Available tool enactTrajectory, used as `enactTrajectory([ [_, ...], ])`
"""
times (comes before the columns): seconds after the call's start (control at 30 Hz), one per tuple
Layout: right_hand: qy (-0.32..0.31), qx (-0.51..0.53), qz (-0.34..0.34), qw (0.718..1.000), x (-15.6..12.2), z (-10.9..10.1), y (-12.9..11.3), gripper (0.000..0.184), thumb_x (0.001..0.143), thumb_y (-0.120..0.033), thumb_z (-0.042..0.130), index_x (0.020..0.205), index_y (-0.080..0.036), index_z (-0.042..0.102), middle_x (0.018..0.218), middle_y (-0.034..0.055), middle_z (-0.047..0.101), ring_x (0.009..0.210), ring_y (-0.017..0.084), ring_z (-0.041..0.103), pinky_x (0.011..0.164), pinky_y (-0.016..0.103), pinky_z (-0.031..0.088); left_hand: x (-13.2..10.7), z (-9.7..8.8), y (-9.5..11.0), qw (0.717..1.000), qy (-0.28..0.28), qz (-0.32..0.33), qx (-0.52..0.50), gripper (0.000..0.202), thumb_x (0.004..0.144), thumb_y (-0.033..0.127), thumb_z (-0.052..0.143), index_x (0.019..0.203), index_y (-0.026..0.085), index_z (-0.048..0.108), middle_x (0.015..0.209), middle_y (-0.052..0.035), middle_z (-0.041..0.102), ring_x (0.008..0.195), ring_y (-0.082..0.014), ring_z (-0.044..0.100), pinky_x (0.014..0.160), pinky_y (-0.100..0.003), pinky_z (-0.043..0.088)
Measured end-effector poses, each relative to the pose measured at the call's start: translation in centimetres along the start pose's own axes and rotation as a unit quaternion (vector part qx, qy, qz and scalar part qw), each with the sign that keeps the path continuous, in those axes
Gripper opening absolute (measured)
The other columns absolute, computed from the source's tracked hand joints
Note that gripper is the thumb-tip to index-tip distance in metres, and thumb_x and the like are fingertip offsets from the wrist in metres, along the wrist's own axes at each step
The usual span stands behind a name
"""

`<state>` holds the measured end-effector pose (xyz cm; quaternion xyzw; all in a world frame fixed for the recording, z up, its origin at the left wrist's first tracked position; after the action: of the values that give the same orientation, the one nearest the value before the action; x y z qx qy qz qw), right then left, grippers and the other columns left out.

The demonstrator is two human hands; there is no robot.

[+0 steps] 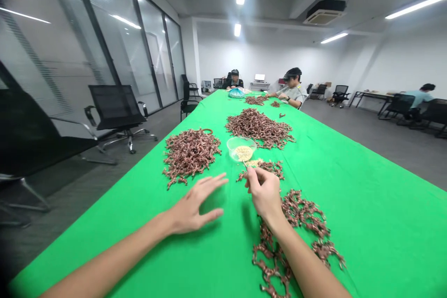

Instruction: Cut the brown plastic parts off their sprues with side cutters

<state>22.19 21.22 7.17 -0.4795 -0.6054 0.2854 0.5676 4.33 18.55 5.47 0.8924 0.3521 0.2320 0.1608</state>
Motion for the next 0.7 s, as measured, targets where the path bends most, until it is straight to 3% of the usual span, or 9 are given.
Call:
enactTrajectory([
  [0.1, 0.002, 0.035, 0.018, 0.999, 0.4, -0.3, 0.6, 0.054, 0.094, -0.059, 0.052, 0.064, -0.016, 0.064, 0.052, 0.0035, 0.059, 0.044, 0.015, 0.052, 0.045, 0.026, 0.04, 0.0, 3.2, 4.7, 0.99, -0.117, 0.071, -0.019, 0.083, 0.085, 0.057, 0.061, 0.155, 0.028, 0.027, 0.164, -0.0108, 0.019, 0.15, -0.0305, 0.019, 0.122, -0.054, 0.017],
  [0.23, 0.019, 0.046, 0.019, 0.999, 0.9, -0.9, 1.1, 0.054, 0.093, -0.059, 0.054, 0.063, -0.015, 0.064, 0.053, 0.0041, 0.06, 0.044, 0.015, 0.053, 0.045, 0.025, 0.04, -0.7, 6.4, 9.6, 0.968, -0.183, 0.169, -0.04, 0.086, 0.083, 0.061, 0.063, 0.155, 0.03, 0.028, 0.163, -0.0117, 0.02, 0.151, -0.0326, 0.013, 0.123, -0.053, 0.011],
  [0.43, 0.017, 0.055, 0.026, 0.998, 1.1, -1.0, 1.5, 0.054, 0.094, -0.058, 0.054, 0.063, -0.015, 0.065, 0.053, 0.0044, 0.061, 0.043, 0.015, 0.053, 0.044, 0.025, 0.04, -0.2, 8.3, 10.0, 0.968, -0.181, 0.169, -0.044, 0.077, 0.092, 0.06, 0.048, 0.155, 0.022, 0.026, 0.165, -0.0141, 0.008, 0.151, -0.0339, 0.005, 0.123, -0.051, 0.011],
  [0.57, 0.019, 0.056, 0.018, 0.998, 1.2, -1.3, 1.4, 0.052, 0.093, -0.057, 0.055, 0.063, -0.015, 0.065, 0.053, 0.0039, 0.06, 0.045, 0.015, 0.053, 0.046, 0.026, 0.041, 1.0, 8.9, 9.9, 0.976, -0.154, 0.148, -0.035, 0.093, 0.087, 0.067, 0.049, 0.156, 0.011, 0.02, 0.164, -0.0215, 0.002, 0.15, -0.0406, 0.0, 0.122, -0.057, 0.01],
  [0.7, 0.026, 0.071, 0.018, 0.997, 1.5, -1.8, 1.6, 0.049, 0.092, -0.056, 0.057, 0.065, -0.016, 0.066, 0.054, 0.0034, 0.061, 0.046, 0.016, 0.052, 0.047, 0.027, 0.041, 2.1, 9.1, 11.0, 0.98, -0.128, 0.146, -0.035, 0.115, 0.077, 0.075, 0.056, 0.158, 0.011, 0.005, 0.164, -0.0228, -0.001, 0.148, -0.0461, -0.003, 0.118, -0.066, 0.006],
])
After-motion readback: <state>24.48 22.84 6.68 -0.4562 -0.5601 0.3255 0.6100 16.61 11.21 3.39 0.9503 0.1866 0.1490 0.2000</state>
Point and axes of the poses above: each hand's wrist, its own x-axis towards the middle knuckle, its own z-axis out of the palm, y = z × x, the point moved 10 cm from there along x, towards the middle knuckle
